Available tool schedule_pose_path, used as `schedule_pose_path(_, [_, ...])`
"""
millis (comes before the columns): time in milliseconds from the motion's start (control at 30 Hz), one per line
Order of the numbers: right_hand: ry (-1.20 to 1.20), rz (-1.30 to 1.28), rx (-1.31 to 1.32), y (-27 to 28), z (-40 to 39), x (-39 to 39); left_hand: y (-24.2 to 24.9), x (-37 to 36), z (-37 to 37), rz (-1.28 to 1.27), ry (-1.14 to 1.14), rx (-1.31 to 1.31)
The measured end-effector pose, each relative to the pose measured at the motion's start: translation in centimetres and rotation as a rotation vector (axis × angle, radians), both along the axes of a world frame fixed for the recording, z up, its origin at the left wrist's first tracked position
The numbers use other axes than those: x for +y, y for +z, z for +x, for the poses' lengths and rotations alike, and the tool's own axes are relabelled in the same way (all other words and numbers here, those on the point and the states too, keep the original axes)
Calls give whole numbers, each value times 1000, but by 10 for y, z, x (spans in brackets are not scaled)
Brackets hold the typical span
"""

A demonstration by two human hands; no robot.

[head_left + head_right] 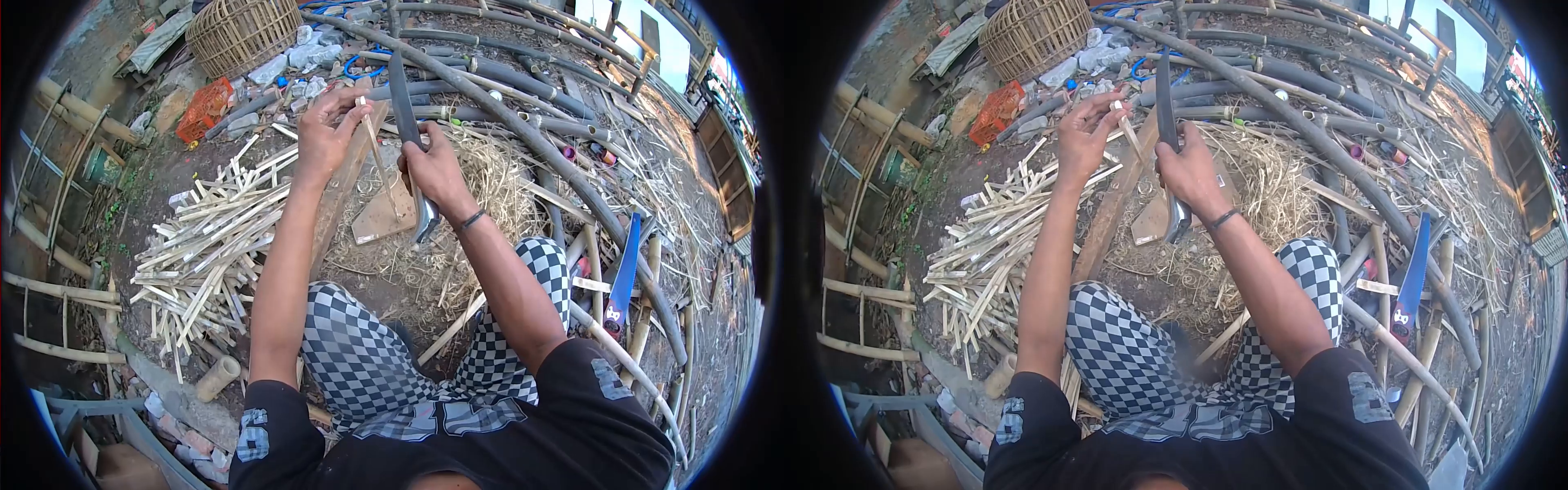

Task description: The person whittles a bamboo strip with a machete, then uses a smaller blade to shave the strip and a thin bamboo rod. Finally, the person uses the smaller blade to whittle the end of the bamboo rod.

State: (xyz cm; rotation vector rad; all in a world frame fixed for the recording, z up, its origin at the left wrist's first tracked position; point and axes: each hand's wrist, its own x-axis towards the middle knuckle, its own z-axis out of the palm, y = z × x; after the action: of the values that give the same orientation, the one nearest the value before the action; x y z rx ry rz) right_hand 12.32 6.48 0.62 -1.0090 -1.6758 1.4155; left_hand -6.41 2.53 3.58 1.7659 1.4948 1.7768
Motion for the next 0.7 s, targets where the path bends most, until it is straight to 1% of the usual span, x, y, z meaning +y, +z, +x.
schedule_pose_path(33, [-5, 53, 96, 5, -3, -2, -4, 1, -4, -13, -7, 5])
schedule_pose_path(100, [-30, 189, 262, 8, -12, -6, -4, -2, -4, -20, -16, -125])
schedule_pose_path(133, [-43, 178, 266, 9, -13, -6, -4, -2, -3, -33, -26, -120])
schedule_pose_path(200, [-2, -25, 332, 13, -12, -7, -5, -4, -4, -6, -17, -174])
schedule_pose_path(233, [-10, 45, 222, 4, -11, -7, -4, -5, -4, -5, -3, -141])
schedule_pose_path(267, [-10, 48, 221, -10, -13, -4, -4, -6, -4, -2, -4, -142])
schedule_pose_path(333, [-48, 192, 126, -32, -18, 1, -4, -8, -7, 57, 51, 21])
schedule_pose_path(367, [4, 32, 109, -10, -7, -15, -1, -11, -6, 59, 60, 22])
schedule_pose_path(400, [12, 33, 112, -17, -7, -16, 1, -14, -6, 42, 75, 48])
schedule_pose_path(433, [48, 74, 51, -29, -8, -14, 5, -17, -6, 27, 89, 76])
schedule_pose_path(500, [80, 137, -54, -38, -7, -15, 11, -21, -4, 7, 85, 70])
schedule_pose_path(533, [85, 138, -49, -44, -8, -14, 13, -22, -2, -19, 74, 56])
schedule_pose_path(600, [16, 428, -128, -46, -7, -18, 14, -20, -1, -19, 68, 102])
schedule_pose_path(633, [43, 338, -124, -47, -5, -18, 14, -18, 0, -31, 17, 62])
schedule_pose_path(667, [40, 333, -119, -43, -3, -20, 14, -16, 2, -44, -35, 22])
schedule_pose_path(700, [27, 388, -100, -40, -1, -21, 13, -13, 4, -52, -38, 27])
